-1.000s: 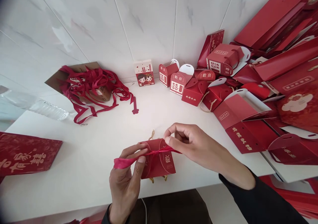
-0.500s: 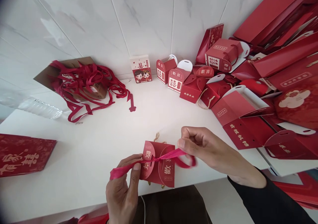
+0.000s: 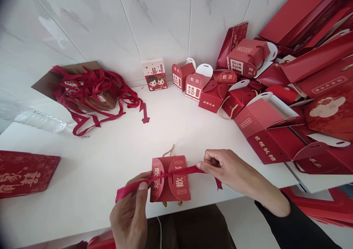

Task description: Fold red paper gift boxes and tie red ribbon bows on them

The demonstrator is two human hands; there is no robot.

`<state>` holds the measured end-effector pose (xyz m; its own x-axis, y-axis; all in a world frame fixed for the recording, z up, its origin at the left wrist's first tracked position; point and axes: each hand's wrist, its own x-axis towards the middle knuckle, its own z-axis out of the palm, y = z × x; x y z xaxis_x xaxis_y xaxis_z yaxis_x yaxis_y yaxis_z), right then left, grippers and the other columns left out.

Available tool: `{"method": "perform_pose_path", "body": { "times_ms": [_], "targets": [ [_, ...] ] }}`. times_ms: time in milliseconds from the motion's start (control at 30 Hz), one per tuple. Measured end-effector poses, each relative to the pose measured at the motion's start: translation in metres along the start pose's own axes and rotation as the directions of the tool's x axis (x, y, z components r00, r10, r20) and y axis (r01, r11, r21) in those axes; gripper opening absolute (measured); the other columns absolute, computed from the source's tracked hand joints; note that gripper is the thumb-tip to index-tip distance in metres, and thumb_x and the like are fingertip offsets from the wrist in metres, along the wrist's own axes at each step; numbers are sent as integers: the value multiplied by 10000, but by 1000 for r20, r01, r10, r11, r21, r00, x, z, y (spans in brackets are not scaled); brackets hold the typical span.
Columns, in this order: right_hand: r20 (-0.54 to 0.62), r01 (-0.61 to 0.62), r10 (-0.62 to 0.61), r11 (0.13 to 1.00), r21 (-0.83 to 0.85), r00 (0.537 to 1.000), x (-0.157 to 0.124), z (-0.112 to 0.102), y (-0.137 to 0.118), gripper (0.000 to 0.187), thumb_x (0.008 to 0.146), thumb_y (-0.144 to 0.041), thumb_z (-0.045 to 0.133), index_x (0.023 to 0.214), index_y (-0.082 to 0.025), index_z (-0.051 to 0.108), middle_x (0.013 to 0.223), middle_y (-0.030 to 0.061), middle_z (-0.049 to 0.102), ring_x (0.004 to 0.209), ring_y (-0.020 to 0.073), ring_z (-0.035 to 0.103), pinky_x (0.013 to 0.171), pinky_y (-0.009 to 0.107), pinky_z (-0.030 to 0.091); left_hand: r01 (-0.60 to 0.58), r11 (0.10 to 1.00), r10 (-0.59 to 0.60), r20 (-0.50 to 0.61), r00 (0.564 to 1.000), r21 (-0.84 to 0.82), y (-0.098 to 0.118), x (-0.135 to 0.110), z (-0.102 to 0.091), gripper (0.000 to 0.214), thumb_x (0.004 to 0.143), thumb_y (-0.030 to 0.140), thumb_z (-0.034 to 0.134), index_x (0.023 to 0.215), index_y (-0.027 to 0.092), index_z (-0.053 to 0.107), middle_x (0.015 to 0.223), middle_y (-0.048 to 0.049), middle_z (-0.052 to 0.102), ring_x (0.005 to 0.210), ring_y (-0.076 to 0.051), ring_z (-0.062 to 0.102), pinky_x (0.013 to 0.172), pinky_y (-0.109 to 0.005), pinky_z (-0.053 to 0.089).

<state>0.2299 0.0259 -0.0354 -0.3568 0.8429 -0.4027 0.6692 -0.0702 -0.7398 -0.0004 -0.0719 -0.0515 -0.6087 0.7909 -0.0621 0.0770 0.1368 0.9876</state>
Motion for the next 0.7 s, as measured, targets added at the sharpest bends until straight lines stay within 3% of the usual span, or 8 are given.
{"method": "perform_pose_path", "body": {
  "times_ms": [133,200,267,333,400,467,533,700],
  "targets": [
    [-103,-28,21,997,-69,994,3,1,10,527,926,-651,561,669,-234,365,607,-61,312,555,135,284,518,256,245,212,976,-213,23,977,45,-3,4,-2,450,823,609,713,943,179,768,962,-106,782,920,-270,731,721,-312,603],
    [-136,-22,9,995,-95,991,3,0,12,509,924,-672,540,682,-238,430,610,-44,422,548,148,376,517,262,311,273,961,-274,32,961,37,-3,5,-3,482,798,639,726,915,173,760,941,-108,784,928,-275,736,745,-316,608],
    [-243,21,-51,992,-125,969,0,0,11,450,921,-680,533,794,-249,560,779,20,614,688,204,543,584,289,423,284,959,-284,57,957,10,-1,5,-3,476,837,639,690,996,195,756,1059,-104,777,1049,-280,720,839,-328,601],
    [-364,25,-70,992,-126,929,-4,5,7,446,928,-688,517,905,-254,615,935,70,668,843,258,597,661,327,470,262,965,-260,111,959,-2,2,4,-4,452,907,609,622,1155,247,731,1259,-86,726,1231,-280,647,953,-347,569],
    [-306,-14,1,999,-38,952,-10,13,-1,491,966,-699,448,858,-246,602,846,62,642,771,248,570,638,331,437,231,973,-231,171,958,19,5,1,-5,443,950,578,578,1282,305,685,1396,-55,658,1367,-271,547,1039,-353,523],
    [-102,-58,70,992,110,992,-13,23,-9,556,1005,-697,362,744,-236,531,692,20,546,630,200,478,592,322,371,192,980,-198,196,960,46,6,-2,-5,445,962,560,572,1328,325,666,1445,-43,621,1419,-266,492,1072,-349,497],
    [-9,-63,68,961,268,998,-13,34,-17,559,1008,-698,366,733,-230,499,686,3,494,617,181,431,583,314,340,141,989,-148,186,971,55,6,-3,-4,433,963,557,575,1308,320,686,1451,-50,604,1400,-270,502,1042,-344,514],
    [-176,29,81,835,549,981,-2,46,-34,408,959,-630,585,909,-225,614,713,-35,437,610,140,383,559,275,337,10,998,-22,165,986,70,15,2,1,359,945,564,603,1084,288,788,1219,-62,690,1158,-234,618,890,-295,553]
  ]
}}
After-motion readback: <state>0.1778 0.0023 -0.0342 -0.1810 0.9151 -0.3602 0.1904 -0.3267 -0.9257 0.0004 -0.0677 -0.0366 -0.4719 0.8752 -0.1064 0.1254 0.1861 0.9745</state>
